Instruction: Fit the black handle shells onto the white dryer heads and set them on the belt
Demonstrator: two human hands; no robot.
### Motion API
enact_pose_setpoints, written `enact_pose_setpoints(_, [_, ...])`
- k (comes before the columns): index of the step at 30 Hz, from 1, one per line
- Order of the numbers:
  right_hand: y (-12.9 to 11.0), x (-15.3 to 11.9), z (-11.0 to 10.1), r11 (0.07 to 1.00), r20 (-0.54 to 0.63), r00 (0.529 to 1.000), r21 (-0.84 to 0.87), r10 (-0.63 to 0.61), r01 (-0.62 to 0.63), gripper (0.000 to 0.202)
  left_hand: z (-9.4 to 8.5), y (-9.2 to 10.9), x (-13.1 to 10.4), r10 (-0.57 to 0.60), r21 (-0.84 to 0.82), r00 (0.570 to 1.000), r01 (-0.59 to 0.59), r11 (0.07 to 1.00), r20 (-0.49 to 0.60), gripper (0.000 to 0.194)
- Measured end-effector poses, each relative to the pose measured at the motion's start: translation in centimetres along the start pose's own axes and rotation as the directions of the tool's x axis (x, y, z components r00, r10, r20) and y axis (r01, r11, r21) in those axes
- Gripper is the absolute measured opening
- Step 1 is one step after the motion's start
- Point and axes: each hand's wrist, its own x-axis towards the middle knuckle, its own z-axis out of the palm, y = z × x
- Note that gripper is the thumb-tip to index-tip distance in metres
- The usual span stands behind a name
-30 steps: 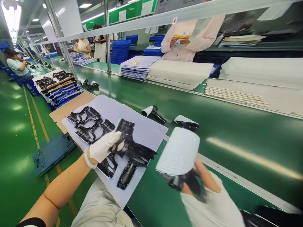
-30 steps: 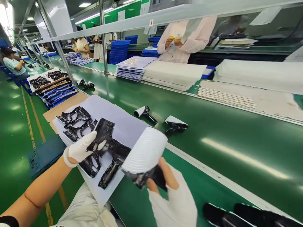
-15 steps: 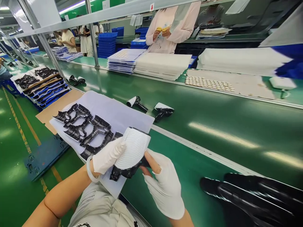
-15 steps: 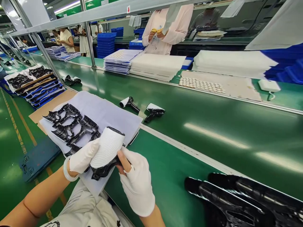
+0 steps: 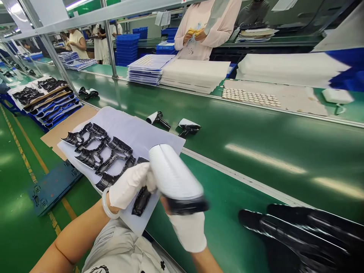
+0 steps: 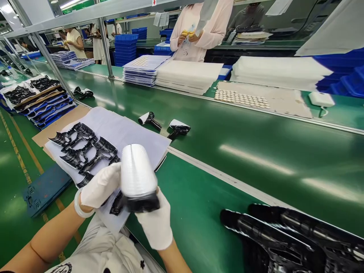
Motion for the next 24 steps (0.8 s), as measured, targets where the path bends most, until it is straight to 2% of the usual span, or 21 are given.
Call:
enact_pose_setpoints(1, [-0.7, -0.2, -0.1, 0.987, 0.054, 0.996, 0.137, 0.073, -0.08, 0.035, -0.1, 0.1, 0.0, 0.042, 0.052, 0.999, -0.043, 0.998, 0.017, 0.059])
enact_pose_setpoints(2, [-1.5, -0.2, -0.2, 0.925, 0.15, 0.977, 0.326, 0.152, -0.194, 0.045, -0.2, 0.1, 0.1, 0.087, 0.097, 0.995, -0.09, 0.991, 0.039, 0.063])
enact_pose_setpoints(3, [-2.1, -0.2, -0.3, 0.767, 0.294, 0.93, 0.537, 0.219, -0.351, 0.056, -0.4, 0.2, 0.1, 0.128, 0.137, 0.99, -0.134, 0.981, 0.052, 0.07])
enact_pose_setpoints(4, [-2.6, -0.2, -0.3, 0.512, 0.458, 0.854, 0.688, 0.245, -0.515, 0.063, -0.5, 0.2, 0.1, 0.162, 0.176, 0.986, -0.168, 0.97, 0.048, 0.08])
enact_pose_setpoints(5, [-3.0, -0.3, -0.2, 0.218, 0.597, 0.767, 0.737, 0.234, -0.64, 0.065, -0.6, 0.3, 0.2, 0.19, 0.22, 0.981, -0.192, 0.956, 0.029, 0.09])
enact_pose_setpoints(6, [-3.1, -0.4, 0.1, -0.032, 0.69, 0.695, 0.714, 0.203, -0.7, 0.064, -0.7, 0.4, 0.2, 0.212, 0.273, 0.977, -0.206, 0.94, 0.006, 0.097])
enact_pose_setpoints(7, [-3.1, -0.6, 0.3, -0.192, 0.736, 0.651, 0.677, 0.187, -0.71, 0.059, -0.7, 0.6, 0.3, 0.227, 0.33, 0.974, -0.212, 0.92, -0.008, 0.101])
enact_pose_setpoints(8, [-2.9, -0.8, 0.6, -0.291, 0.757, 0.628, 0.652, 0.183, -0.701, 0.054, -0.7, 0.8, 0.4, 0.237, 0.385, 0.971, -0.218, 0.897, -0.003, 0.101])
enact_pose_setpoints(9, [-2.6, -1.1, 0.9, -0.347, 0.771, 0.61, 0.63, 0.181, -0.694, 0.05, -0.7, 1.1, 0.5, 0.24, 0.432, 0.97, -0.227, 0.873, 0.025, 0.099])
enact_pose_setpoints(11, [-2.1, -1.7, 1.3, -0.383, 0.795, 0.588, 0.594, 0.148, -0.708, 0.047, -0.5, 1.7, 0.8, 0.229, 0.512, 0.967, -0.252, 0.821, 0.108, 0.089])
enact_pose_setpoints(13, [-1.7, -2.3, 1.3, -0.337, 0.84, 0.532, 0.534, 0.106, -0.776, 0.051, -0.2, 2.3, 1.0, 0.236, 0.598, 0.957, -0.288, 0.748, 0.166, 0.078])
enact_pose_setpoints(15, [-1.6, -2.6, 1.2, -0.267, 0.873, 0.473, 0.488, 0.121, -0.831, 0.055, 0.0, 2.6, 1.0, 0.269, 0.662, 0.943, -0.329, 0.674, 0.195, 0.068])
enact_pose_setpoints(17, [-1.6, -2.8, 1.0, -0.225, 0.877, 0.451, 0.478, 0.164, -0.849, 0.057, 0.0, 2.4, 1.0, 0.318, 0.669, 0.921, -0.382, 0.637, 0.223, 0.065])
enact_pose_setpoints(20, [-1.7, -2.9, 0.5, -0.246, 0.864, 0.472, 0.503, 0.176, -0.828, 0.059, -0.4, 1.6, 0.7, 0.427, 0.522, 0.873, -0.483, 0.703, 0.234, 0.071])
enact_pose_setpoints(22, [-2.0, -2.9, -0.1, -0.291, 0.844, 0.526, 0.532, 0.105, -0.795, 0.059, -0.8, 1.0, 0.5, 0.499, 0.384, 0.84, -0.541, 0.748, 0.211, 0.075])
enact_pose_setpoints(24, [-2.6, -3.0, -0.9, -0.331, 0.804, 0.591, 0.575, 0.06, -0.748, 0.062, -1.1, 0.5, 0.4, 0.524, 0.332, 0.834, -0.55, 0.766, 0.172, 0.076])
